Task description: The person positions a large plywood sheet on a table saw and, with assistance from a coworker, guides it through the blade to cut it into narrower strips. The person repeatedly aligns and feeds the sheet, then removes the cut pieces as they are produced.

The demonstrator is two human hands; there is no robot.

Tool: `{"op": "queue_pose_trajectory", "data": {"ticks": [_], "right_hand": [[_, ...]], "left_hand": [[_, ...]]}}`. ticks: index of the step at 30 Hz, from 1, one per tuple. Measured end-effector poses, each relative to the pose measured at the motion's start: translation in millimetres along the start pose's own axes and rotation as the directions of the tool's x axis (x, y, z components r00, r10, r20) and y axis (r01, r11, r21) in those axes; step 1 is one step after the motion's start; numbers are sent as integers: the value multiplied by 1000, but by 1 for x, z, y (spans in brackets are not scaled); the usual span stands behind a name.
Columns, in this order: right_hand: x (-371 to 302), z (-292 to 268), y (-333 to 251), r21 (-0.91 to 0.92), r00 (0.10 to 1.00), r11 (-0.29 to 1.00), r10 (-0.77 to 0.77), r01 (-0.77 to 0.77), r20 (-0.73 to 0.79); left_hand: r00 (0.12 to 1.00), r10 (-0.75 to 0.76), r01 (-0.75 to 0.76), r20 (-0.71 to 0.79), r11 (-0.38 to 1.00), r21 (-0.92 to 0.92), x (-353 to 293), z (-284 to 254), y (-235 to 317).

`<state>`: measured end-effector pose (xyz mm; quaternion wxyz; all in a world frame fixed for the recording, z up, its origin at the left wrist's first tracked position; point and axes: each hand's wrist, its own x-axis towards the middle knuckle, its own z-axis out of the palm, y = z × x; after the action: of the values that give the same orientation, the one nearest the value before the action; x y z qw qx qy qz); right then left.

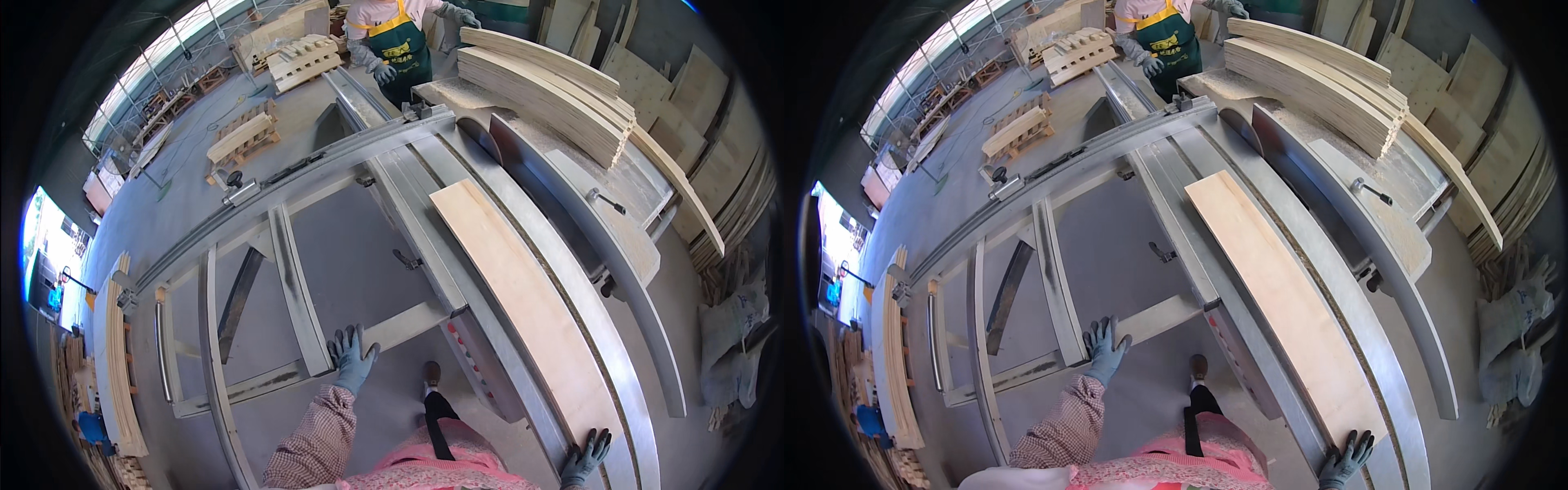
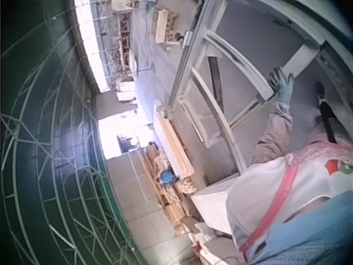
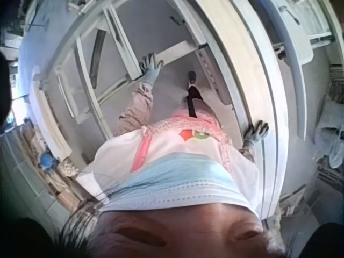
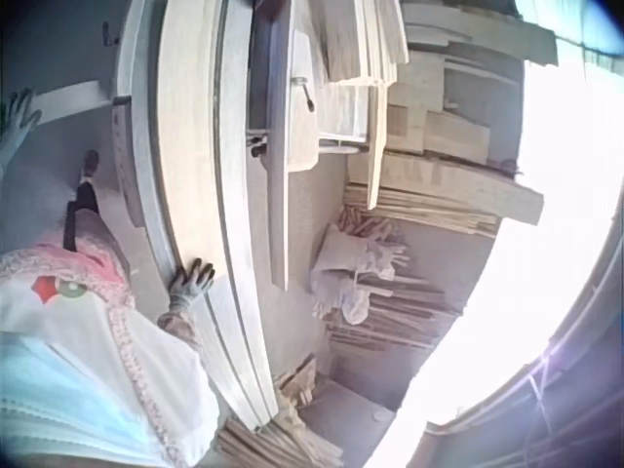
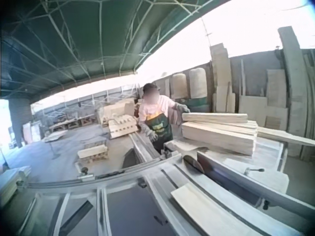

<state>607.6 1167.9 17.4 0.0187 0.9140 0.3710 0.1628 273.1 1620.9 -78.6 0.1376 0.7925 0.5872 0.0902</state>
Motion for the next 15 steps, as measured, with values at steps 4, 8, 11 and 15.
{"op": "queue_pose_trajectory", "data": {"ticks": [4,8,11,15], "right_hand": [[-33,-6,61,94,1000,995,-27,27,-2],[-76,0,117,188,999,981,-49,50,-12],[-108,-12,135,215,999,976,-35,35,-4],[-168,-8,146,239,1000,971,24,-26,12]], "left_hand": [[963,236,-250,-132,964,-93,-45,13,105],[886,433,-454,-165,884,-116,-61,20,222],[883,459,-470,-104,866,-168,-76,46,269],[881,450,-464,-143,882,-81,-120,78,305]]}}
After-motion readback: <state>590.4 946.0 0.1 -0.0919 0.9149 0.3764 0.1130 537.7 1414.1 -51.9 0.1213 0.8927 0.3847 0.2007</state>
